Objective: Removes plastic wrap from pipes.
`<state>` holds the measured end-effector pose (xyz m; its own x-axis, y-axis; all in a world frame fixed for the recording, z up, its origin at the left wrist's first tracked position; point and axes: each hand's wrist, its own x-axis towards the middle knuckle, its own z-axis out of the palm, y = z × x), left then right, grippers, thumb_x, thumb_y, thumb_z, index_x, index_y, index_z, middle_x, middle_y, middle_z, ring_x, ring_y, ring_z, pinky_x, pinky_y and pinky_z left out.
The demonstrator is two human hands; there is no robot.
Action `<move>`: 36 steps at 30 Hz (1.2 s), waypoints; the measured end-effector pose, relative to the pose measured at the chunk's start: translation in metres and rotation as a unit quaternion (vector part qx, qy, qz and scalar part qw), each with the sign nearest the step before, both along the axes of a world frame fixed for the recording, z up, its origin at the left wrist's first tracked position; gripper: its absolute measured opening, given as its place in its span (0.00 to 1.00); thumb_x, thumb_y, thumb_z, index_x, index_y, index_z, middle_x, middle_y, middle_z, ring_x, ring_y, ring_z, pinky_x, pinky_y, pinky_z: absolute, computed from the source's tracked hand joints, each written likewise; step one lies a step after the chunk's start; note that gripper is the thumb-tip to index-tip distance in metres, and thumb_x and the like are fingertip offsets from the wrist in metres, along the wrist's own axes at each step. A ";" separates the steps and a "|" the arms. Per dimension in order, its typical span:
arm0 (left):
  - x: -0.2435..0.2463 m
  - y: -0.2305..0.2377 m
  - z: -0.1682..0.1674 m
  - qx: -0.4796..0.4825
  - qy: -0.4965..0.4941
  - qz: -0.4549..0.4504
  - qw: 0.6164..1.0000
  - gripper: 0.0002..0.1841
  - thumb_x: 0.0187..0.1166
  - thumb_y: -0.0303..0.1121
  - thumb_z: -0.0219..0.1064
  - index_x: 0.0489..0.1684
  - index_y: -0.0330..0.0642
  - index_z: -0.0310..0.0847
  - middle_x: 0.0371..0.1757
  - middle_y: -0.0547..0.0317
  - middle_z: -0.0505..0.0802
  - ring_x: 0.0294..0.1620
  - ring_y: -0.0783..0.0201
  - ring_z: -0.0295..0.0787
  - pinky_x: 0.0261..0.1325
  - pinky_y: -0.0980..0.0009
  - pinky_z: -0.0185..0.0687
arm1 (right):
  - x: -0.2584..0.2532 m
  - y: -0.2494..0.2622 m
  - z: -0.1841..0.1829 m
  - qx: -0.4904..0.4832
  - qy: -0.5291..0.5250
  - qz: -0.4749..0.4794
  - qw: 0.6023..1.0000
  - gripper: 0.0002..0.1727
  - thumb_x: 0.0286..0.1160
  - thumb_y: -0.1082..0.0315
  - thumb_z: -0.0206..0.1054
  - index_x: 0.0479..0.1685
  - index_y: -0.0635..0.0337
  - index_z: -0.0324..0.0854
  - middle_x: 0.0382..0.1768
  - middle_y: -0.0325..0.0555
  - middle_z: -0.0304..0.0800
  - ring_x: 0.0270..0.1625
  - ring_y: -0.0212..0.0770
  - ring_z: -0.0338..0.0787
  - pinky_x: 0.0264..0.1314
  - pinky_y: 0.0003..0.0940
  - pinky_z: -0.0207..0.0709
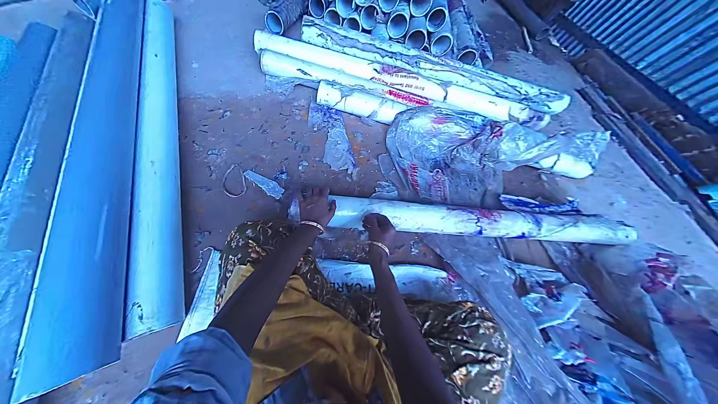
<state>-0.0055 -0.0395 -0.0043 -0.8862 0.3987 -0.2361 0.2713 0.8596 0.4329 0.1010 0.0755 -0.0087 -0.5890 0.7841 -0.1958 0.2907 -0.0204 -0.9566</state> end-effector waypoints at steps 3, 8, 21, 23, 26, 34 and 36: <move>0.008 0.009 -0.015 -0.010 0.011 -0.027 1.000 0.25 0.93 0.46 0.52 0.76 0.37 0.77 0.75 0.34 0.83 0.84 0.36 0.70 0.86 0.32 0.46 | 0.013 0.013 0.003 -0.051 -0.007 -0.032 0.998 0.11 0.84 0.81 0.60 0.56 0.81 0.81 0.45 0.66 0.89 0.41 0.42 0.90 0.49 0.33 0.85; 0.013 0.016 -0.029 -0.036 0.081 -0.090 0.992 0.26 0.94 0.47 0.49 0.67 0.33 0.83 0.65 0.32 0.89 0.74 0.35 0.80 0.79 0.39 0.63 | 0.034 0.013 0.002 -0.133 -0.040 -0.067 0.988 0.10 0.82 0.82 0.62 0.55 0.82 0.80 0.43 0.64 0.89 0.34 0.38 0.91 0.42 0.29 0.87; 0.031 0.015 -0.026 -0.053 0.097 -0.094 0.989 0.26 0.91 0.46 0.55 0.70 0.30 0.79 0.65 0.26 0.85 0.74 0.30 0.77 0.72 0.34 0.66 | 0.007 0.003 0.007 0.031 -0.326 0.061 0.943 0.18 0.79 0.54 0.73 0.45 0.64 0.90 0.40 0.52 0.96 0.44 0.46 0.94 0.56 0.47 0.82; 0.035 0.018 -0.022 -0.063 0.079 -0.105 0.989 0.26 0.93 0.45 0.53 0.73 0.31 0.77 0.68 0.24 0.83 0.76 0.28 0.75 0.72 0.32 0.65 | 0.015 0.002 0.011 0.000 -0.311 0.065 0.948 0.16 0.82 0.58 0.71 0.49 0.66 0.89 0.46 0.55 0.95 0.51 0.49 0.93 0.62 0.48 0.80; 0.035 0.026 -0.036 -0.018 0.115 -0.151 0.982 0.26 0.94 0.42 0.49 0.74 0.25 0.74 0.69 0.16 0.81 0.78 0.20 0.71 0.75 0.23 0.56 | 0.028 0.006 0.008 -0.025 -0.264 0.067 0.962 0.15 0.84 0.64 0.67 0.54 0.68 0.89 0.56 0.61 0.93 0.63 0.55 0.90 0.70 0.53 0.77; 0.002 0.028 -0.066 0.002 0.136 -0.163 0.977 0.33 0.93 0.51 0.41 0.79 0.29 0.72 0.80 0.19 0.73 0.86 0.22 0.61 0.80 0.22 0.49 | 0.040 0.009 -0.002 -0.092 -0.152 0.037 0.983 0.14 0.85 0.69 0.64 0.45 0.76 0.85 0.46 0.66 0.90 0.50 0.54 0.89 0.57 0.52 0.78; -0.003 0.036 -0.061 -0.002 0.126 -0.156 0.980 0.32 0.93 0.50 0.44 0.79 0.29 0.72 0.81 0.22 0.73 0.88 0.25 0.60 0.82 0.25 0.48 | 0.045 0.015 -0.004 -0.104 -0.134 0.017 0.985 0.13 0.84 0.70 0.65 0.44 0.76 0.85 0.45 0.63 0.90 0.47 0.50 0.88 0.56 0.48 0.79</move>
